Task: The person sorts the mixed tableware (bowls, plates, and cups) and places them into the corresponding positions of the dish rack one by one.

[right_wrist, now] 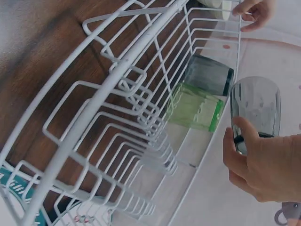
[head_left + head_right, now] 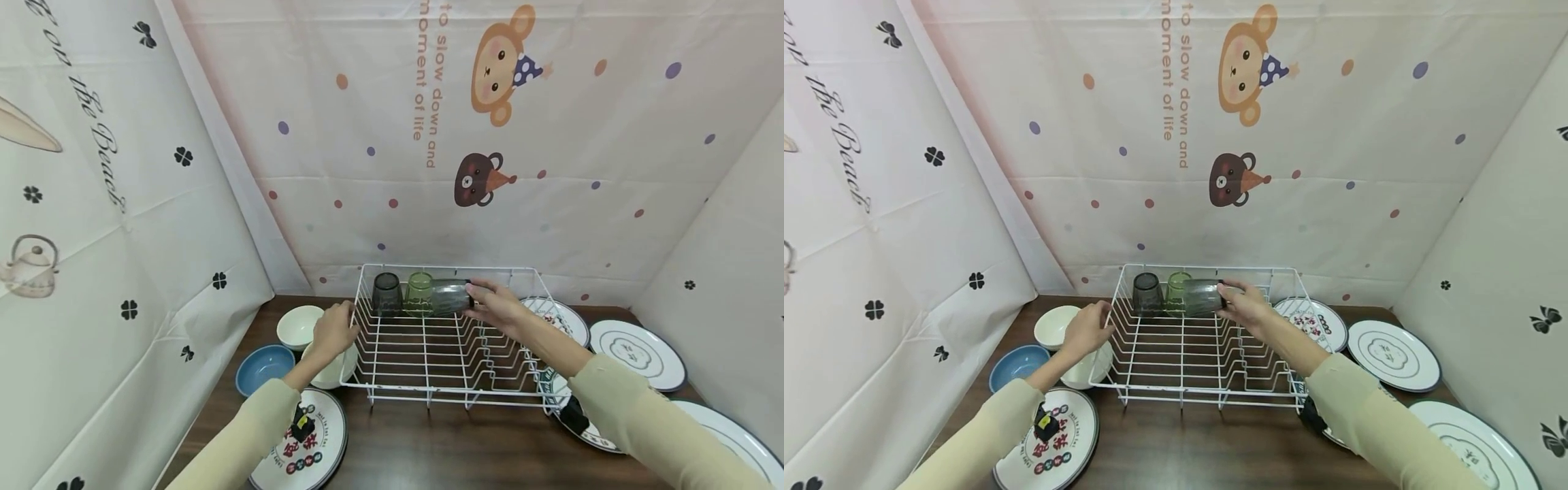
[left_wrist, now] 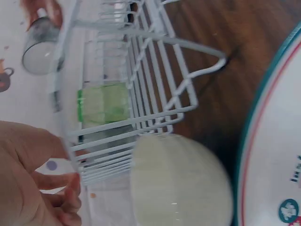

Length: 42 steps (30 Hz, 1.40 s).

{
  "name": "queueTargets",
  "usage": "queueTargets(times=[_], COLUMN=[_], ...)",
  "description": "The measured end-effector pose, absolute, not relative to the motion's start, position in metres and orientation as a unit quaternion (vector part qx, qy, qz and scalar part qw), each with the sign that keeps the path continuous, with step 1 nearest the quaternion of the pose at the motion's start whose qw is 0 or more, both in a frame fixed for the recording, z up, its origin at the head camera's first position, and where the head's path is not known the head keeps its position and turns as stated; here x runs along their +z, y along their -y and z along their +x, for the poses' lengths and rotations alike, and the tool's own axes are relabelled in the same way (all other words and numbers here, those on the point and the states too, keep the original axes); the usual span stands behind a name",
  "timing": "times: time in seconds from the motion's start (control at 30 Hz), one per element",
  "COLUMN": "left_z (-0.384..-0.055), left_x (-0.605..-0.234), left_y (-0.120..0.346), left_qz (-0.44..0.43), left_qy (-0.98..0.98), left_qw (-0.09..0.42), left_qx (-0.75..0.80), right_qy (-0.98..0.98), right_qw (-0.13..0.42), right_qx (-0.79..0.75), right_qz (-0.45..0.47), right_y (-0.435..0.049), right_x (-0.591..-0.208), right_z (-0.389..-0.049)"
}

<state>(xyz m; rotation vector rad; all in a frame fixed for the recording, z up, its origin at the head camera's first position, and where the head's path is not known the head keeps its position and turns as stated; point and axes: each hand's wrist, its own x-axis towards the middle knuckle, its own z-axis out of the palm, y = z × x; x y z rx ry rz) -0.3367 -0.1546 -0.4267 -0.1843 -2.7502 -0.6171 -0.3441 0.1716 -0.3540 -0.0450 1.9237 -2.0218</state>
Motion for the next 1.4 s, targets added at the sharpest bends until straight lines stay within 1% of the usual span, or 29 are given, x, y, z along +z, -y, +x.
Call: queueTargets(times=[0.13, 0.33, 0.47, 0.6, 0.67, 0.77, 0.93, 1.2, 1.4], left_z=[-0.327, -0.318, -0.318, -0.318, -0.317, -0.316, -0.317, -0.318, -0.322], left_x=[-0.44, -0.456, -0.459, -0.46, -0.461, -0.462, -0.463, -0.463, -0.463], left_y=[0.15, 0.142, 0.138, 0.134, 0.133, 0.133, 0.137, 0.14, 0.137], left_qz=[-0.062, -0.064, -0.054, -0.055, -0.055, -0.051, -0.042, -0.027, -0.035], left_qy=[0.961, 0.958, 0.954, 0.952, 0.953, 0.954, 0.954, 0.954, 0.95], left_qw=[0.204, 0.229, 0.25, 0.255, 0.254, 0.249, 0.243, 0.226, 0.246], left_qx=[-0.174, -0.158, -0.16, -0.158, -0.157, -0.16, -0.173, -0.194, -0.188], right_qy=[-0.722, -0.818, -0.873, -0.893, -0.895, -0.897, -0.897, -0.902, -0.917], right_qw=[0.138, 0.058, 0.003, -0.066, -0.081, -0.081, -0.062, -0.032, -0.005], right_qx=[-0.677, -0.568, -0.463, -0.363, -0.327, -0.283, -0.237, -0.242, -0.234], right_qz=[-0.033, -0.071, -0.156, -0.257, -0.292, -0.33, -0.367, -0.356, -0.322], right_y=[-0.159, -0.133, -0.113, -0.091, -0.081, -0.068, -0.051, -0.037, -0.036], right_x=[-0.354, -0.365, -0.375, -0.382, -0.385, -0.39, -0.4, -0.413, -0.415], right_z=[-0.349, -0.354, -0.354, -0.357, -0.359, -0.364, -0.377, -0.391, -0.403])
